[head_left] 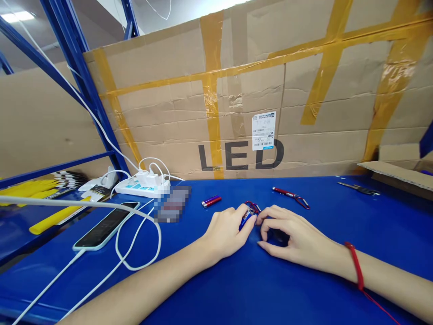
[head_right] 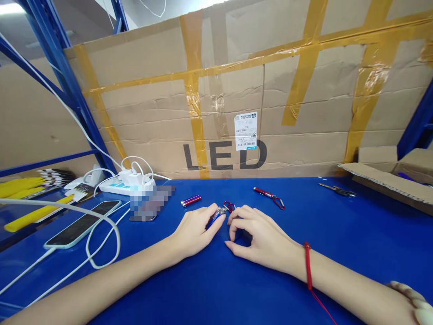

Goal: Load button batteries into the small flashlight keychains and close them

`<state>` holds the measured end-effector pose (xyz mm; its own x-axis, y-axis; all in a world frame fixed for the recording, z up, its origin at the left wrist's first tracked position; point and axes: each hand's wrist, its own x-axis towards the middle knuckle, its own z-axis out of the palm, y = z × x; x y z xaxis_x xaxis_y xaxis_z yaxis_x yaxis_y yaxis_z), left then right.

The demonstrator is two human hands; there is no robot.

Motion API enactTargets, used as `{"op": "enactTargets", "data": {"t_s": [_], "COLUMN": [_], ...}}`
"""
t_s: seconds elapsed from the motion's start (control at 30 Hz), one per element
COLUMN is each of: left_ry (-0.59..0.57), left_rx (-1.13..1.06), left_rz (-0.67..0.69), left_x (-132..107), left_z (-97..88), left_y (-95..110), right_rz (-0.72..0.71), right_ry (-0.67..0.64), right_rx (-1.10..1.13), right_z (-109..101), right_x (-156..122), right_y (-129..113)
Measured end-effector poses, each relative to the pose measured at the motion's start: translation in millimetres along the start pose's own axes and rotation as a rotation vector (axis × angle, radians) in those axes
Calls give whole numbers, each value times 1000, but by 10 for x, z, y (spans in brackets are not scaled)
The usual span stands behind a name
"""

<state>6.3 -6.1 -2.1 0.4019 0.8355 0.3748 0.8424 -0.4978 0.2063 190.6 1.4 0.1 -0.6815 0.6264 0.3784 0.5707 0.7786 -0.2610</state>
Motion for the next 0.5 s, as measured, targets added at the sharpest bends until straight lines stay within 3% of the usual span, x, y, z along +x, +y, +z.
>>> {"op": "enactTargets", "data": {"t_s": [0.5], "left_ry": [-42], "left_rx": [40], "left_rz": [-18], "left_x": [5], "left_z": [-12], "left_y": [-13], "right_rz": [-23], "right_ry": [58], "right_rx": [-115], "right_z": [31], "right_x": [-13], "right_y": [52]}}
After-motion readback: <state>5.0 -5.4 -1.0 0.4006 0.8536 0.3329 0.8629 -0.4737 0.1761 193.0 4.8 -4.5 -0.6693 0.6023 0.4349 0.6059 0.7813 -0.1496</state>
